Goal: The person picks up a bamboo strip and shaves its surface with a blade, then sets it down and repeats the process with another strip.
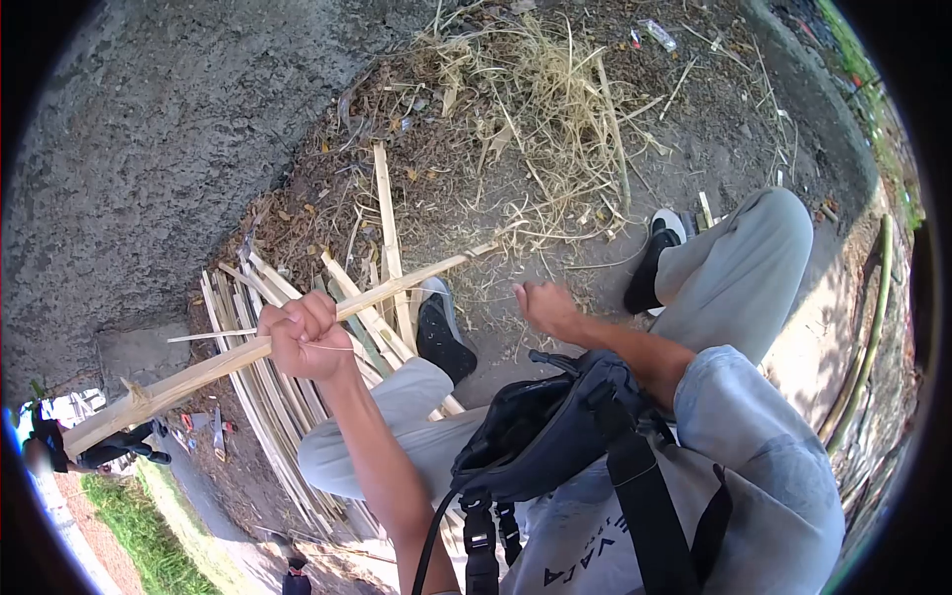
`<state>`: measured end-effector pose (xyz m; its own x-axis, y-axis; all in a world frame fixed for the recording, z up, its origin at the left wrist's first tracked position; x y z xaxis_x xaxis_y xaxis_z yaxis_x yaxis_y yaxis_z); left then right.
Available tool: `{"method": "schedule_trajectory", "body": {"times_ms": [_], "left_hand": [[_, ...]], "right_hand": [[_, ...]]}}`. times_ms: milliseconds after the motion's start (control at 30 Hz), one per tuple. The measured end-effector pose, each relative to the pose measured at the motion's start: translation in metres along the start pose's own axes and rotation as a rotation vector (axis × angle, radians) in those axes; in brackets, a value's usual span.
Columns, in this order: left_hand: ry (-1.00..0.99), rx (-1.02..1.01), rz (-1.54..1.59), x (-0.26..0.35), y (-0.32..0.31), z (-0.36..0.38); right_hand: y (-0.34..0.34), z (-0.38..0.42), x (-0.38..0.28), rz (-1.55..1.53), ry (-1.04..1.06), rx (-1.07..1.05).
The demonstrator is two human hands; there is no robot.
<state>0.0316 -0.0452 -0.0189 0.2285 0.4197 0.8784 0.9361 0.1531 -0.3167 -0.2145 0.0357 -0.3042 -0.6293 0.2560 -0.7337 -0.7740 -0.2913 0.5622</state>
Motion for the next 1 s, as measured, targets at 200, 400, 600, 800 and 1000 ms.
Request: {"method": "schedule_trajectory", "body": {"times_ms": [200, 400, 600, 800, 1000], "left_hand": [[-0.007, -0.006, -0.016, 0.002, 0.004, 0.003], [-0.026, 0.028, -0.028, 0.006, 0.010, 0.007], [0.031, -0.075, 0.024, 0.004, 0.003, 0.004], [0.068, -0.050, 0.010, 0.012, 0.031, 0.002], [0.024, 0.016, 0.160, 0.033, 0.061, -0.009]], "right_hand": [[-0.004, 0.019, -0.059, -0.112, 0.244, -0.015], [-0.013, 0.002, 0.064, 0.029, -0.157, -0.012], [-0.004, 0.005, -0.017, -0.107, -0.062, 0.035], [0.000, -0.005, 0.001, -0.272, -0.156, 0.041], [0.053, -0.005, -0.043, -0.511, -0.233, 0.086]]}}
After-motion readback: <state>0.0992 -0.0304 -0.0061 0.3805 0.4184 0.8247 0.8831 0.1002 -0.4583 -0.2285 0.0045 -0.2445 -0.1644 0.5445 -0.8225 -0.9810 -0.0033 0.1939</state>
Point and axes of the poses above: each hand's wrist, its own z-axis away from the middle knuckle, its own y-axis out of the back of the hand, x = y × z, the point moved 4 cm from there along -z, towards the middle knuckle, and after that the axes turned 10 degrees about -z, right-handed, at the moved point
